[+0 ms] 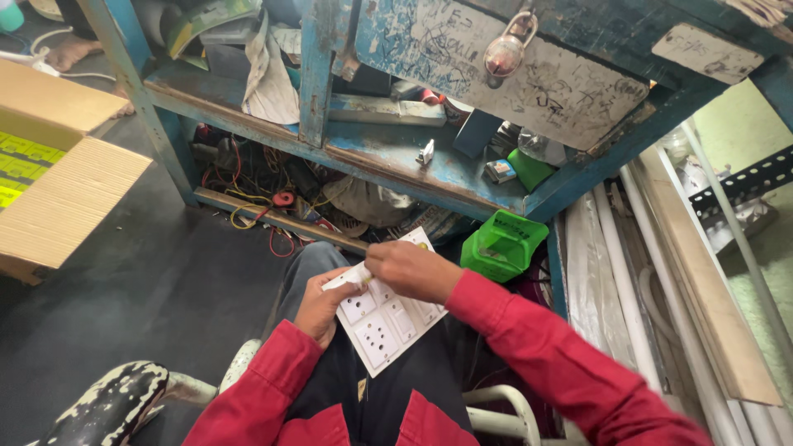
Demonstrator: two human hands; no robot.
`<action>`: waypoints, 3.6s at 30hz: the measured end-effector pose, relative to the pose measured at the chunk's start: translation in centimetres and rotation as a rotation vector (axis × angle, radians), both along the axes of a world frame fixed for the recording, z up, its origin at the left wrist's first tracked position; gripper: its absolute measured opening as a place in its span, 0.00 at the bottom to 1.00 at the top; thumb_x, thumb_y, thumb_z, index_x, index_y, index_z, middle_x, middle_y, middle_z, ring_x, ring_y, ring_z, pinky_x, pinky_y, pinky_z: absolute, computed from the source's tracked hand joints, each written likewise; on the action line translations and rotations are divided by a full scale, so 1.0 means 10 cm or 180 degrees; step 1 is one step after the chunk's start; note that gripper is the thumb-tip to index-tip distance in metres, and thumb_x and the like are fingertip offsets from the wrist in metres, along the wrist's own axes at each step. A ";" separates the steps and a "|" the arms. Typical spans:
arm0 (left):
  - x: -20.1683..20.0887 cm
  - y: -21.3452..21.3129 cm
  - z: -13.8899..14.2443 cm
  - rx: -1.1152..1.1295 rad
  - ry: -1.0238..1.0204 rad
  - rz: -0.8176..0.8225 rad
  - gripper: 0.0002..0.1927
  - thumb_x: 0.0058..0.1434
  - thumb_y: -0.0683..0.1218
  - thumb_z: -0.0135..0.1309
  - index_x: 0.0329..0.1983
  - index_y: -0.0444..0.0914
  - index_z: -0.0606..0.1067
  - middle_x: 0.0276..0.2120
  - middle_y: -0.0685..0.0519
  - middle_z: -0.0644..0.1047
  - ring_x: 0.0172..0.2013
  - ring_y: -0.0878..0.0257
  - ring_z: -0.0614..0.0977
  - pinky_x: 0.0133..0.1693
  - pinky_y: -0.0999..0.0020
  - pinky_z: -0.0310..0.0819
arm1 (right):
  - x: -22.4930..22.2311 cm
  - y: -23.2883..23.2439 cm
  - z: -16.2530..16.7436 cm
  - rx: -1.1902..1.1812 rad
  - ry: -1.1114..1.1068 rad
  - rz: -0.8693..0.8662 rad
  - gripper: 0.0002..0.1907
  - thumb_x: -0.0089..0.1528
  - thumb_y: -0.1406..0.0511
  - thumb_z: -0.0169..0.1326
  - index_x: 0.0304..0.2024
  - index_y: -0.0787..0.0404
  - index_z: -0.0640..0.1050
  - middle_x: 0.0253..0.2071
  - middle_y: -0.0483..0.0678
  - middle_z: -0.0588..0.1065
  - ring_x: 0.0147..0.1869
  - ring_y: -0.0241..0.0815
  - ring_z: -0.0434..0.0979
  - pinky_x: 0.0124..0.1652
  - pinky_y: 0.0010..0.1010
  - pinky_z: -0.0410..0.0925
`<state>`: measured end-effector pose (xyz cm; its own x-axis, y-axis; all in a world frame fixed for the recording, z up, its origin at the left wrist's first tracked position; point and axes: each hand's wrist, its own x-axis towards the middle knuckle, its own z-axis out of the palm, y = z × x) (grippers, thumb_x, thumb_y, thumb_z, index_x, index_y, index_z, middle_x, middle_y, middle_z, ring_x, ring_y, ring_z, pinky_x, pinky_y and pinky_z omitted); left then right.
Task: The person sits on a chair with a white electrical switch and socket plate resting on their lap and uses a screwdriver to unscrew screws from the plate and its sockets. They reposition the plate on their lap and continue unscrewing different screws, at one point reaching to the shelf behind them before resuming work on the plate.
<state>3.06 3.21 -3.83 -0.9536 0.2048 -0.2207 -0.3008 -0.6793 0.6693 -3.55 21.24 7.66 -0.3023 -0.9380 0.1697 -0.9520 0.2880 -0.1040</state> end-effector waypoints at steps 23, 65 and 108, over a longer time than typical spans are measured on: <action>0.00 -0.02 0.01 -0.0127 -0.0101 0.0015 0.17 0.53 0.34 0.59 0.47 0.26 0.79 0.37 0.45 0.83 0.36 0.58 0.85 0.42 0.65 0.80 | 0.01 -0.12 0.16 0.0612 -0.0970 -0.1669 0.16 0.65 0.55 0.55 0.37 0.62 0.80 0.35 0.58 0.78 0.43 0.60 0.80 0.41 0.48 0.71; -0.34 -0.94 -0.96 -0.1169 0.1319 -0.0506 0.22 0.58 0.49 0.57 0.42 0.24 0.84 0.30 0.48 0.78 0.34 0.61 0.78 0.39 0.68 0.68 | -2.74 0.49 -1.12 -0.2617 -0.1378 -0.3788 0.13 0.52 0.59 0.71 0.30 0.59 0.83 0.26 0.42 0.79 0.27 0.34 0.76 0.29 0.29 0.69; -4.14 1.01 0.27 0.0322 -0.0623 0.0291 0.50 0.59 0.68 0.43 0.78 0.51 0.36 0.77 0.46 0.39 0.76 0.45 0.42 0.70 0.30 0.42 | 0.62 1.15 -1.34 -0.3285 -0.4850 -0.3576 0.32 0.57 0.57 0.65 0.52 0.79 0.76 0.40 0.57 0.80 0.40 0.38 0.79 0.42 0.28 0.71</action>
<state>-38.29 13.35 -1.18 -0.9102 0.1501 -0.3859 -0.3523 -0.7703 0.5315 2.66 32.73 -5.77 -0.8747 -0.0718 -0.4793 0.4846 -0.1231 -0.8660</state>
